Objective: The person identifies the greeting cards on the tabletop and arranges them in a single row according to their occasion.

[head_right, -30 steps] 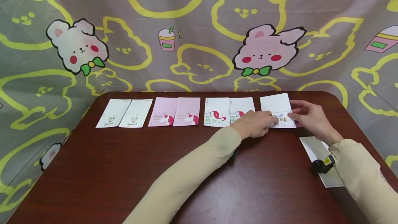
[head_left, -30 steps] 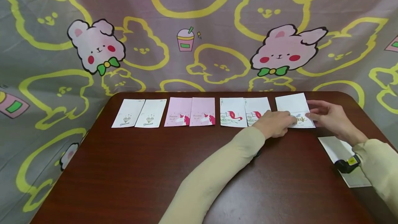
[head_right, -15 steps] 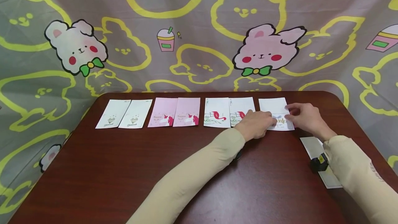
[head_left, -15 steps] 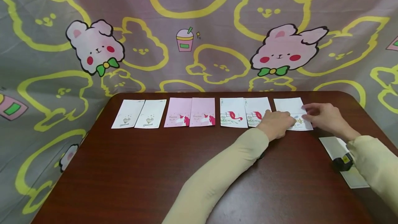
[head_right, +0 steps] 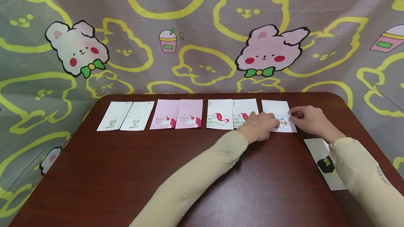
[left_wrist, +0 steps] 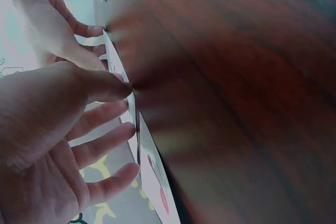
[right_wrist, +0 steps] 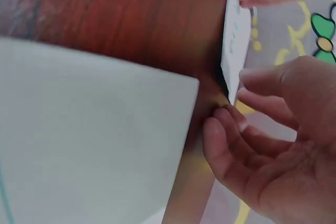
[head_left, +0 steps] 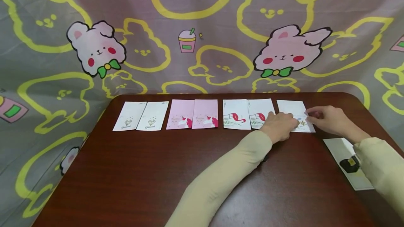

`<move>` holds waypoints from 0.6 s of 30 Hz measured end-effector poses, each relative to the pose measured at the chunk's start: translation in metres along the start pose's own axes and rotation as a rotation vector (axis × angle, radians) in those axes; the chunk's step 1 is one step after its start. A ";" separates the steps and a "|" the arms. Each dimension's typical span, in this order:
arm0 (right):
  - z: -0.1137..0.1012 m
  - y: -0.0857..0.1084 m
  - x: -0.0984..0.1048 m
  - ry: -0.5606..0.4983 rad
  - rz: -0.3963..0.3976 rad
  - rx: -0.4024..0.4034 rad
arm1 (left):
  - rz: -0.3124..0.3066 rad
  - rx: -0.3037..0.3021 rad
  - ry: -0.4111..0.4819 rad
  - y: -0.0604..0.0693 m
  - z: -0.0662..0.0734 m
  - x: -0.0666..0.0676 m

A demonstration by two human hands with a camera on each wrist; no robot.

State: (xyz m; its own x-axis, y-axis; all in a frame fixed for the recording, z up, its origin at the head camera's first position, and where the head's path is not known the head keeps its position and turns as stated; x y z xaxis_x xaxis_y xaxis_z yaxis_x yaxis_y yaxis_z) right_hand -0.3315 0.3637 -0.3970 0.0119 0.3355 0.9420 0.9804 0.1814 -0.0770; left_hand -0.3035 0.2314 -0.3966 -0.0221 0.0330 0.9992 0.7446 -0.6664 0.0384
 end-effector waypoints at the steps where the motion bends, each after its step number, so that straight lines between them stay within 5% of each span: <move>1: 0.002 0.002 0.002 -0.004 0.001 -0.006 | 0.004 -0.004 0.002 0.000 0.000 0.000; 13: 0.040 0.049 0.018 0.090 -0.097 -0.037 | 0.004 -0.064 0.051 0.008 0.010 0.007; 18: 0.058 0.066 0.018 0.173 -0.178 0.009 | -0.018 -0.027 0.021 0.011 0.011 0.004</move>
State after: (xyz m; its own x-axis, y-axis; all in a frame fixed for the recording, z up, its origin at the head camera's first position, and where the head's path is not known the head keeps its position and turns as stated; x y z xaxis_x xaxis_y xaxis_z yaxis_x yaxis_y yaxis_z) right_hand -0.2786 0.4356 -0.4042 -0.1264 0.1344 0.9828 0.9683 0.2319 0.0928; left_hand -0.2878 0.2325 -0.3923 -0.0496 0.0296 0.9983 0.7258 -0.6856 0.0563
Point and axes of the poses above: each hand's wrist, its own y-axis away from the middle knuckle, its own x-axis out of the back of the hand, z = x × y, the point moved 9 cm from there along -y, towards the middle knuckle, and after that the axes turned 4 degrees about z, right-handed, at the moved point
